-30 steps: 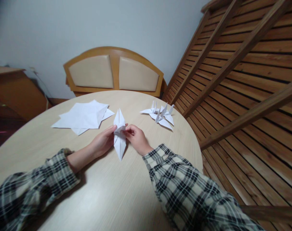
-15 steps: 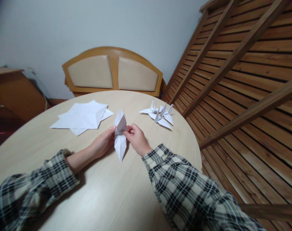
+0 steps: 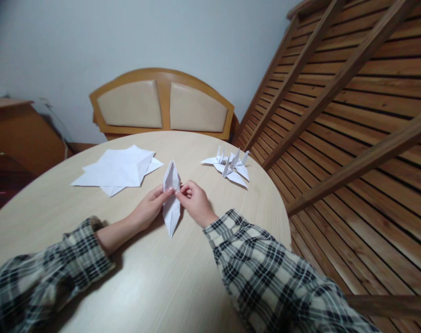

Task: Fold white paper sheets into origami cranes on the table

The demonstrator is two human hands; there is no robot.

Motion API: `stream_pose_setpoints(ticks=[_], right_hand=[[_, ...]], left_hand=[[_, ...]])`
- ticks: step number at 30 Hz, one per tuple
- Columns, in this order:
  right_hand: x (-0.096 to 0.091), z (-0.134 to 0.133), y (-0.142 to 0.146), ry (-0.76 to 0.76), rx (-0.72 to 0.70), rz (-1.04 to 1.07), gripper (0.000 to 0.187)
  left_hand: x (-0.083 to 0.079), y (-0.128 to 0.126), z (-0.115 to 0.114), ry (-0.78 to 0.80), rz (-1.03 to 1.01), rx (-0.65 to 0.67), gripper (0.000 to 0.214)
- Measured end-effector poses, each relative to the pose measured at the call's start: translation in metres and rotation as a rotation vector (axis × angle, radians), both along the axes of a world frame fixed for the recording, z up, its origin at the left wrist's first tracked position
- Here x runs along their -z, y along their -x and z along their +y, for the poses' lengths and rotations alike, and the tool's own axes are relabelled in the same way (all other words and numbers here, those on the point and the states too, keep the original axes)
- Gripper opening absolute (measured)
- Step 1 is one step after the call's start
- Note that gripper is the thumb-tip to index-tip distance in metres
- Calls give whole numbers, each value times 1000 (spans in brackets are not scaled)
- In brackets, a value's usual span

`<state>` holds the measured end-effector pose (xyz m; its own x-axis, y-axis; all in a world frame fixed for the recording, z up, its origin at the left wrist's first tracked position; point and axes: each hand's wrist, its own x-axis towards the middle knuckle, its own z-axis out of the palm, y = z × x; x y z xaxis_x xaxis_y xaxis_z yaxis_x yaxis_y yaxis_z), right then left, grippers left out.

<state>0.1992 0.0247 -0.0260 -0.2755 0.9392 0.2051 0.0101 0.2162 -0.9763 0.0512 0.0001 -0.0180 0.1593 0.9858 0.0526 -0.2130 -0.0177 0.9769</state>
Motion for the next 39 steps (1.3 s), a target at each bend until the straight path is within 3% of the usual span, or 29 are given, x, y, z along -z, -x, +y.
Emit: stream_pose_setpoints(ticks=[8,17,29,39], right_hand=[[-1,-1,0,-2,-39,59,31],[-2,-2,1,106,-85,78,34],[-11,-7,2,9,-179,98,34],[-13,-9,2,-4,-179,62,39]], left_hand=[[1,1,0,32,-47,-22,32],[-2,3,1,93,-207,65,23],[-2,2,3,121,-179,-8,38],[-5,2,2,146,-191,-41,35]])
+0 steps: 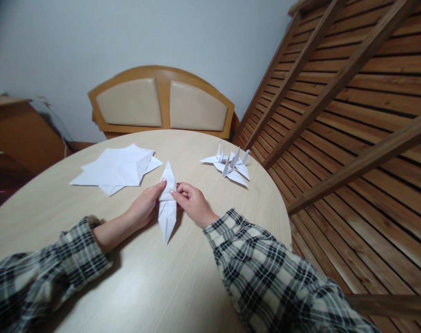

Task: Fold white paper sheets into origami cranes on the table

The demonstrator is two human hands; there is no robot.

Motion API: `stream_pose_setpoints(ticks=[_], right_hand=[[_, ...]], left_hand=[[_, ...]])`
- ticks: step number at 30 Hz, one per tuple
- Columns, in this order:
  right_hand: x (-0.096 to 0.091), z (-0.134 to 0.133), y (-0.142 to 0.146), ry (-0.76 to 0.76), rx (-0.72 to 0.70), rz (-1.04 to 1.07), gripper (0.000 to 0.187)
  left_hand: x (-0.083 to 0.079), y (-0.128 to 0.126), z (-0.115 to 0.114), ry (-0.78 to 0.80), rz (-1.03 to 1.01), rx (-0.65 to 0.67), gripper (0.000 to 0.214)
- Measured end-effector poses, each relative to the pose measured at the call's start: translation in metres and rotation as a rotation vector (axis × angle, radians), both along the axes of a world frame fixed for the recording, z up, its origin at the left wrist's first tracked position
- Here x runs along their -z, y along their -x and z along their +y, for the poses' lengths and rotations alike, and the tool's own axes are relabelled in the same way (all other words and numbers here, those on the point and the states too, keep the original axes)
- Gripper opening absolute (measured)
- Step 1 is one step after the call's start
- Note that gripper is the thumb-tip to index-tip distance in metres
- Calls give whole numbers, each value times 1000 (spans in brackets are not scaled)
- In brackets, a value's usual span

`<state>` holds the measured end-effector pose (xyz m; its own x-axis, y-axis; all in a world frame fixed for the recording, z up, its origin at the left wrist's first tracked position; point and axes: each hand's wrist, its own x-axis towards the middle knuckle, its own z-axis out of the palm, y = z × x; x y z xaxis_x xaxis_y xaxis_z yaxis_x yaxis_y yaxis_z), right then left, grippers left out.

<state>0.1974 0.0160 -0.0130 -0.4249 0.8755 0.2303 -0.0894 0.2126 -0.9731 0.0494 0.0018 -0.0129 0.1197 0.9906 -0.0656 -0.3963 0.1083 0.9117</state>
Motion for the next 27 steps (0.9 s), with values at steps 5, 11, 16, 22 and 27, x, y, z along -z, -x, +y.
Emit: stream_pose_setpoints(ticks=[5,11,16,22,27], right_hand=[[-2,0,0,-59,-8,-28,37],[2,0,-1,-125,-32,-144,38],[6,1,-2,-148,-6,-168,38],[8,3,-3,-150,74,-157,34],[9,6,-4,-162,185,-160,34]], left_hand=[[1,0,1,9,-6,-12,35],[4,1,4,3,-8,-28,40],[4,-1,4,-11,-10,-37,34],[2,0,2,-33,-8,-33,25],[-1,0,0,-14,-53,-58,34]])
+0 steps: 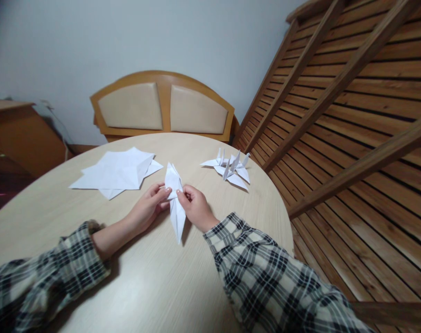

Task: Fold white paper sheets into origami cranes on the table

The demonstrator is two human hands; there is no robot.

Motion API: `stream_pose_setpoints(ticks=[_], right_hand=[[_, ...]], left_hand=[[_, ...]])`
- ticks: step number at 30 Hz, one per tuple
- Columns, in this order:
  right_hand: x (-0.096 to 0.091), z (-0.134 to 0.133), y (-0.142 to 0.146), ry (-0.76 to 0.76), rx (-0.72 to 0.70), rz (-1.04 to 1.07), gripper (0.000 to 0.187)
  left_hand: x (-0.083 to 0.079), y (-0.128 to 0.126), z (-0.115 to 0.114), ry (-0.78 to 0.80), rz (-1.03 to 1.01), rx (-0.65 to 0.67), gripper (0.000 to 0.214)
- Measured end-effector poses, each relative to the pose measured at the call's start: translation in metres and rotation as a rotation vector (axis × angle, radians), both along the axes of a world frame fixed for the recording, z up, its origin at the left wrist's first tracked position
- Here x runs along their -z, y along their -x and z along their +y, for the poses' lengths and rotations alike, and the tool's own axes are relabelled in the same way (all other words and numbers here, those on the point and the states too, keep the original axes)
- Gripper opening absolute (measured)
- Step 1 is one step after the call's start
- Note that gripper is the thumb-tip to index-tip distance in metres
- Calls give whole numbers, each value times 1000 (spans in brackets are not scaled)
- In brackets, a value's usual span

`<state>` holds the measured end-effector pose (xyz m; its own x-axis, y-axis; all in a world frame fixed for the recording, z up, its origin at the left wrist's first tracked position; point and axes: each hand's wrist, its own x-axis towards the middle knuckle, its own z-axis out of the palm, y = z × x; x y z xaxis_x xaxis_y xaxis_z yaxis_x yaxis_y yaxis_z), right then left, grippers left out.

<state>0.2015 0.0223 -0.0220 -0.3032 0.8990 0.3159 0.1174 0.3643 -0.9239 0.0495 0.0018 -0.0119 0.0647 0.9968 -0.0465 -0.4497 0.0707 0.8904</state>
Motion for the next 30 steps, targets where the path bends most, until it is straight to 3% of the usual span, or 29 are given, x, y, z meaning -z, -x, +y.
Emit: stream_pose_setpoints(ticks=[5,12,19,25,30], right_hand=[[-1,-1,0,-25,-22,41,29],[-3,-4,3,13,-56,136,23],[-3,-5,3,22,-90,159,26],[-5,-4,0,-117,-62,28,23],[-3,-2,0,-252,-15,-21,20]], left_hand=[[0,0,0,-4,-29,-50,39],[-1,0,-2,-75,43,30,20],[0,0,-2,-53,47,46,21],[-2,1,-2,6,43,43,22],[-6,2,-3,33,92,-61,25]])
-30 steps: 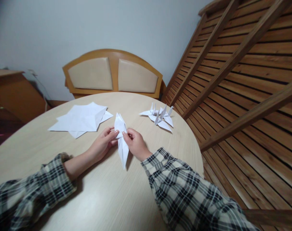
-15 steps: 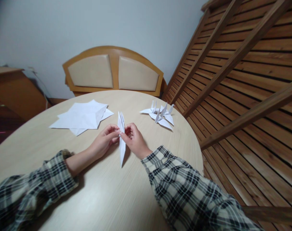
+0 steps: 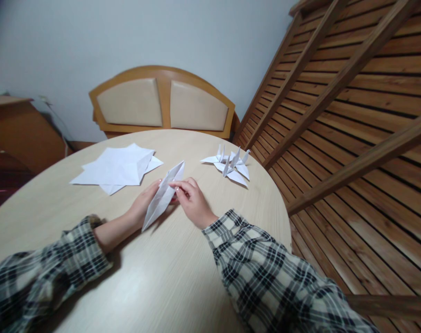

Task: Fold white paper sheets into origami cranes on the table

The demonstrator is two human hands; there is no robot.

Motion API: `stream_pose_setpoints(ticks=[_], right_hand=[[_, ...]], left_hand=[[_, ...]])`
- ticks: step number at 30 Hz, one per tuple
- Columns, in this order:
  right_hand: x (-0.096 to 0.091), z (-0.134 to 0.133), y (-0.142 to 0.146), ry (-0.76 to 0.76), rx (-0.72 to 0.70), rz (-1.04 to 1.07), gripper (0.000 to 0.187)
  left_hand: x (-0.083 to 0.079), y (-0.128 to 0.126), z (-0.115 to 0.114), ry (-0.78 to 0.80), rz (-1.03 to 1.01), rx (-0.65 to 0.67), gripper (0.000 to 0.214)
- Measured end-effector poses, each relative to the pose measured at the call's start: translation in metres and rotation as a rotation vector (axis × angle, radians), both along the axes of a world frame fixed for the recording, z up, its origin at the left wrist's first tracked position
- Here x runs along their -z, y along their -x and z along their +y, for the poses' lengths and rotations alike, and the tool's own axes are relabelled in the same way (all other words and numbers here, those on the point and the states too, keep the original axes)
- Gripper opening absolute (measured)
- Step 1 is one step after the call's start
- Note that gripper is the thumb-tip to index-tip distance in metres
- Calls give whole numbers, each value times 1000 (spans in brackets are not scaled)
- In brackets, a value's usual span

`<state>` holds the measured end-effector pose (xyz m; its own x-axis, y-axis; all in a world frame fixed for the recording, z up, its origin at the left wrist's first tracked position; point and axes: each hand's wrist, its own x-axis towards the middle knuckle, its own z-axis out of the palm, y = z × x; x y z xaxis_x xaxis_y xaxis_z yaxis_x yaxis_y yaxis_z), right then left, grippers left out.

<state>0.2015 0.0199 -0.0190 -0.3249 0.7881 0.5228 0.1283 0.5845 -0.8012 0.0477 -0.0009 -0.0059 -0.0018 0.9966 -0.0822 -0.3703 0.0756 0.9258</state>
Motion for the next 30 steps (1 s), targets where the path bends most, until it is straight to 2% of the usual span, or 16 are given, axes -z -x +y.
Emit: stream_pose_setpoints(ticks=[4,10,17,22,30], right_hand=[[2,0,0,-11,8,-32,24],[2,0,-1,-42,0,-37,25],[2,1,-2,-36,-3,-18,29],[3,1,-1,-19,-15,-44,36],[3,-1,-2,-10,-33,-94,35]], left_hand=[[2,-2,3,51,-61,-22,39],[11,-3,8,11,-150,38,33],[6,-2,3,-61,-51,45,29],[0,-4,0,4,19,-5,23],[1,-5,2,36,0,-68,17]])
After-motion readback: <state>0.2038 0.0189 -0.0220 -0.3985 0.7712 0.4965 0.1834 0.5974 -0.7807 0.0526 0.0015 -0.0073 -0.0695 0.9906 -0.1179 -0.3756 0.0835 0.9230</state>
